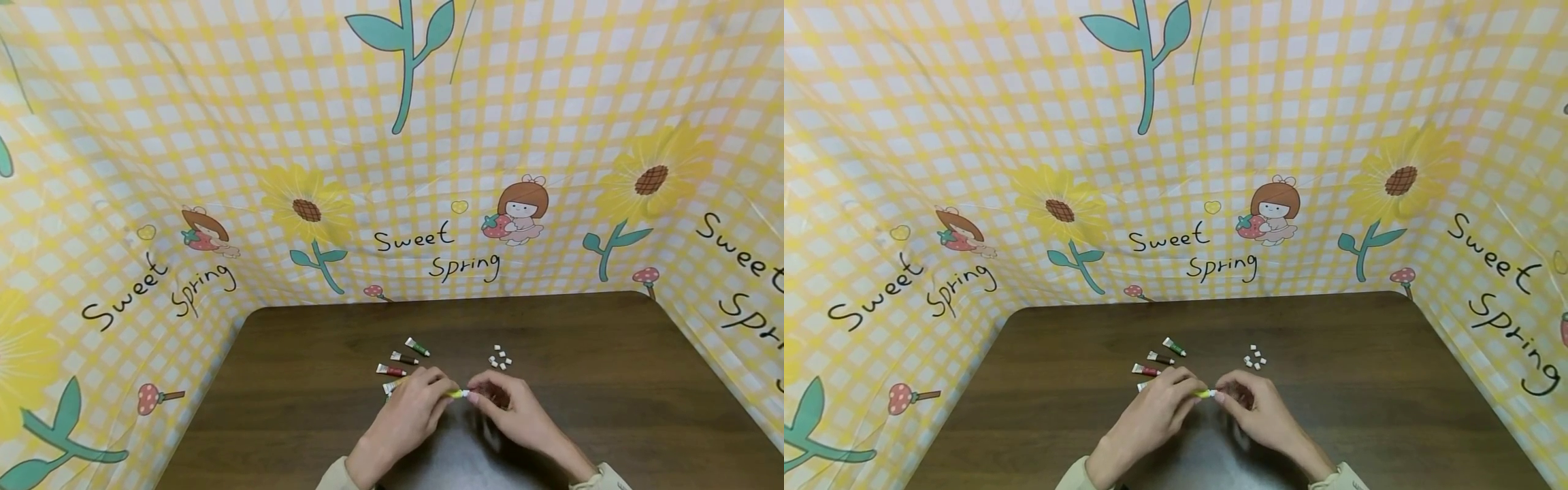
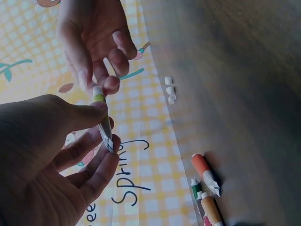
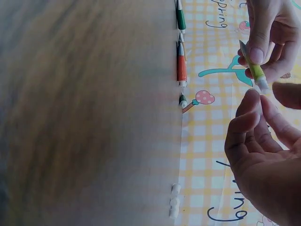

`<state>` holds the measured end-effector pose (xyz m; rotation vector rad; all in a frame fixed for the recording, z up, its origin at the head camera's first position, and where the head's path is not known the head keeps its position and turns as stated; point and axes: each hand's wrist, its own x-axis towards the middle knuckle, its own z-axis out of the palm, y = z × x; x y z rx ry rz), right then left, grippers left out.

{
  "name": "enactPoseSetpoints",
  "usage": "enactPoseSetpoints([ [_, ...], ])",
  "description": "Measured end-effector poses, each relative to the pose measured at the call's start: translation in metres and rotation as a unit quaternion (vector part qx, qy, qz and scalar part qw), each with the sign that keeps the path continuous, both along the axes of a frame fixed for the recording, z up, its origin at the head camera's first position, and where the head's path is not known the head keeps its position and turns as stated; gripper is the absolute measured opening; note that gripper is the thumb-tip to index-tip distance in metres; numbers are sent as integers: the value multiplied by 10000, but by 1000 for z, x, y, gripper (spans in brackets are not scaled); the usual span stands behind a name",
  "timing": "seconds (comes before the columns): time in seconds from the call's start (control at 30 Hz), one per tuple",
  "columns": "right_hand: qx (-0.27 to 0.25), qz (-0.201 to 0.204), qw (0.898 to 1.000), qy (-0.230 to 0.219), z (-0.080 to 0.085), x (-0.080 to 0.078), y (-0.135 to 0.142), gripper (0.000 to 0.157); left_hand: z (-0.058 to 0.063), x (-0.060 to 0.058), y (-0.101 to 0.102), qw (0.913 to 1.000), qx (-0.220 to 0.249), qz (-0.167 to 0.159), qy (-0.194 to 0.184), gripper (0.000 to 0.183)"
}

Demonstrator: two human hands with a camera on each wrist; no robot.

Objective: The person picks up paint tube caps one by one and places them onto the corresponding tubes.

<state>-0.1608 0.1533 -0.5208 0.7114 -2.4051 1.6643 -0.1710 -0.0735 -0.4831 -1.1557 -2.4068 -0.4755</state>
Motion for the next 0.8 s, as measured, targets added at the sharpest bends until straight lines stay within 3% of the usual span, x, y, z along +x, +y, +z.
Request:
enactPoseSetpoints([
  [0.23, -110, 283, 9987, 404, -4, -1, -1, 27, -1, 0, 0, 10000, -14, 12, 14, 13],
  [0.8, -4, 278, 9996, -29, -1, 1, -2, 6, -1, 1, 1, 10000, 7, -22, -88, 12],
])
